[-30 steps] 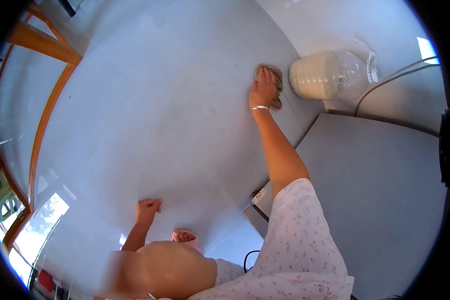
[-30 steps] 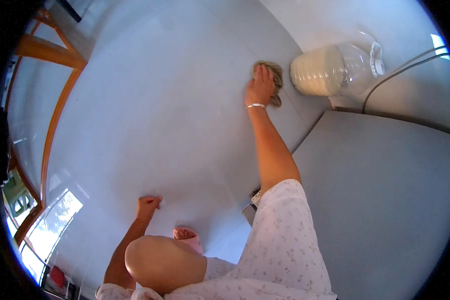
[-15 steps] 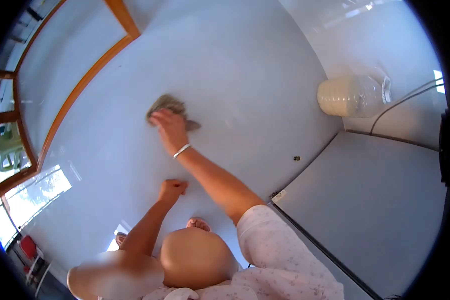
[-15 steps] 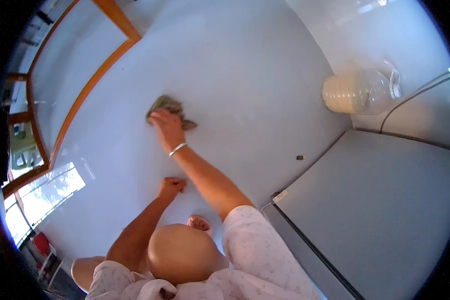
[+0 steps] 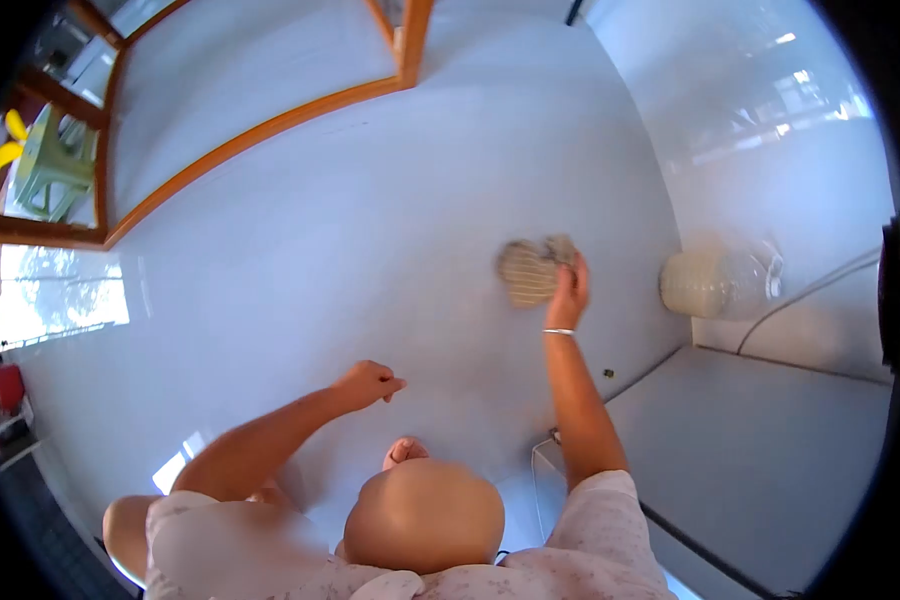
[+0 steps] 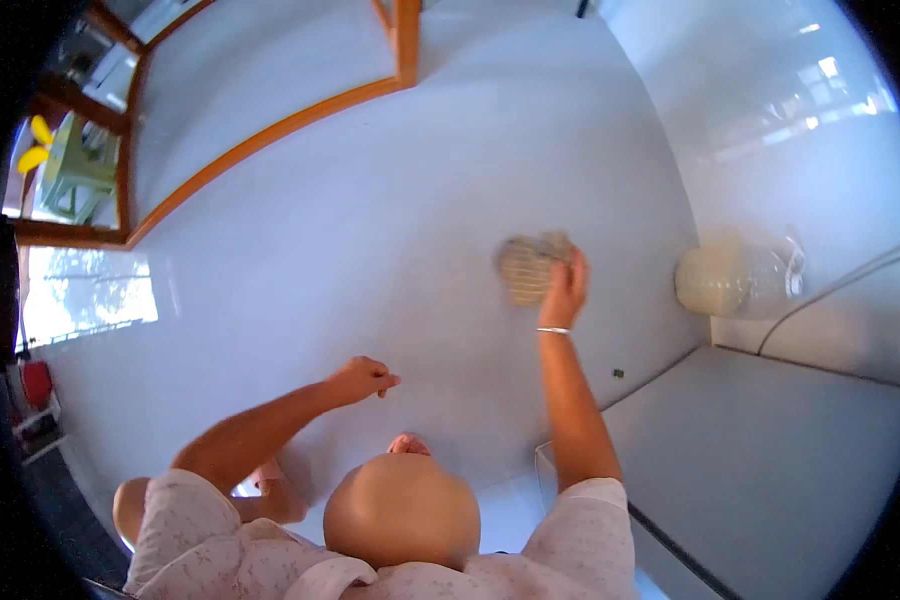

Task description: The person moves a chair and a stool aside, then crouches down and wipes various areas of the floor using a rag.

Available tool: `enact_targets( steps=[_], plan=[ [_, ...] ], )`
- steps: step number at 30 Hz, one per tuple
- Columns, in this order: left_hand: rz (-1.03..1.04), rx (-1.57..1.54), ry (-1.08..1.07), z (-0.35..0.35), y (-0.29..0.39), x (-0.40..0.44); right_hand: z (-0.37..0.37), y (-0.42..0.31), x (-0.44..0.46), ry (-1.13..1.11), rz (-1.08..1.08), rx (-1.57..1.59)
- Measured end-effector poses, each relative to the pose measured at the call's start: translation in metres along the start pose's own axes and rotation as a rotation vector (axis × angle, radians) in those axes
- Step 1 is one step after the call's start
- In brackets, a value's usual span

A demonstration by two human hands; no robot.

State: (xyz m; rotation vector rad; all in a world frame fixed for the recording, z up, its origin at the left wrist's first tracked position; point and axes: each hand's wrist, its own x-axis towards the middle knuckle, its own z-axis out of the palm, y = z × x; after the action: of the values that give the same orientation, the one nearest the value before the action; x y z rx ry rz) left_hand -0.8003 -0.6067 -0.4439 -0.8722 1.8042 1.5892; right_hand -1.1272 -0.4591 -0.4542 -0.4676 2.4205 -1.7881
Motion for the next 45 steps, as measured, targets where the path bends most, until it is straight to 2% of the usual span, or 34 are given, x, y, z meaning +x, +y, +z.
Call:
enact_targets(
  steps=[1,2,4,5,7,9,11,12,13,14,18,20,22,23,25,27,28,32,34,35,36,38,39,41,42,44,45],
  plan=[
    [0.022,0.094,-0.055,-0.013,0.001,-0.012,-0.016,0.019,0.010,0.039,-0.067,-0.131],
    [0.010,0.086,-0.050,-0.028,-0.003,-0.027,-0.022,0.033,0.015,0.021,-0.071,-0.121],
    [-0.010,0.111,-0.025,-0.059,-0.032,-0.047,-0.027,0.053,0.016,-0.009,-0.063,-0.639],
    [-0.054,0.072,0.005,-0.077,-0.043,-0.059,-0.018,0.060,0.013,-0.023,-0.064,-0.637],
    [-0.165,0.069,0.136,-0.110,-0.064,-0.085,0.008,0.067,-0.002,-0.041,-0.157,-0.864],
    [-0.281,0.026,0.261,-0.137,-0.071,-0.116,0.046,0.049,-0.027,-0.076,-0.237,-0.860],
    [-0.388,0.015,0.330,-0.155,-0.087,-0.142,0.085,0.027,-0.056,-0.190,-0.296,-0.761],
    [-0.395,0.020,0.330,-0.158,-0.085,-0.156,0.102,0.024,-0.072,-0.243,-0.390,-0.687],
    [-0.403,0.009,0.338,-0.163,-0.096,-0.161,0.121,0.000,-0.088,-0.311,-0.347,-0.658],
    [-0.426,-0.007,0.332,-0.165,-0.111,-0.171,0.144,-0.001,-0.105,-0.338,-0.449,-0.603],
    [-0.473,-0.040,0.352,-0.161,-0.100,-0.206,0.221,-0.034,-0.162,-0.621,-0.434,-0.232],
    [-0.496,-0.115,0.334,-0.156,-0.106,-0.219,0.252,-0.050,-0.179,-0.816,-0.187,-0.005],
    [-0.486,-0.159,0.335,-0.154,-0.109,-0.222,0.257,-0.082,-0.174,-0.875,0.126,0.166],
    [-0.469,-0.206,0.330,-0.150,-0.118,-0.227,0.252,-0.103,-0.175,-0.887,0.126,0.154],
    [-0.457,-0.241,0.320,-0.142,-0.130,-0.219,0.226,-0.138,-0.150,-0.900,0.425,0.555],
    [-0.458,-0.275,0.289,-0.136,-0.143,-0.210,0.193,-0.170,-0.131,-0.835,0.499,0.659],
    [-0.452,-0.280,0.280,-0.132,-0.146,-0.204,0.179,-0.176,-0.122,-0.791,0.437,0.652],
    [-0.278,-0.263,0.167,-0.103,-0.174,-0.172,0.128,-0.180,-0.100,-0.668,0.363,0.467],
    [-0.194,-0.239,0.138,-0.088,-0.191,-0.155,0.105,-0.162,-0.095,-0.656,0.206,0.083],
    [-0.166,-0.231,0.089,-0.081,-0.197,-0.148,0.095,-0.145,-0.090,-0.692,0.199,-0.056],
    [-0.136,-0.221,0.039,-0.075,-0.201,-0.143,0.089,-0.132,-0.090,-0.680,0.197,-0.070],
    [-0.137,-0.271,0.016,-0.062,-0.205,-0.139,0.082,-0.105,-0.092,-0.653,0.107,-0.590],
    [-0.121,-0.375,0.030,-0.051,-0.213,-0.137,0.079,-0.080,-0.094,-0.650,0.106,-0.599],
    [-0.129,-0.400,0.007,-0.046,-0.212,-0.142,0.086,-0.034,-0.100,-0.682,0.056,-1.034],
    [-0.140,-0.421,-0.011,-0.046,-0.209,-0.145,0.099,-0.033,-0.108,-0.697,0.052,-1.032],
    [-0.161,-0.453,-0.021,-0.046,-0.206,-0.145,0.130,-0.029,-0.137,-0.379,-0.028,-1.052],
    [-0.188,-0.453,-0.046,-0.048,-0.204,-0.142,0.142,-0.024,-0.151,-0.396,-0.015,-1.056]
  ],
)
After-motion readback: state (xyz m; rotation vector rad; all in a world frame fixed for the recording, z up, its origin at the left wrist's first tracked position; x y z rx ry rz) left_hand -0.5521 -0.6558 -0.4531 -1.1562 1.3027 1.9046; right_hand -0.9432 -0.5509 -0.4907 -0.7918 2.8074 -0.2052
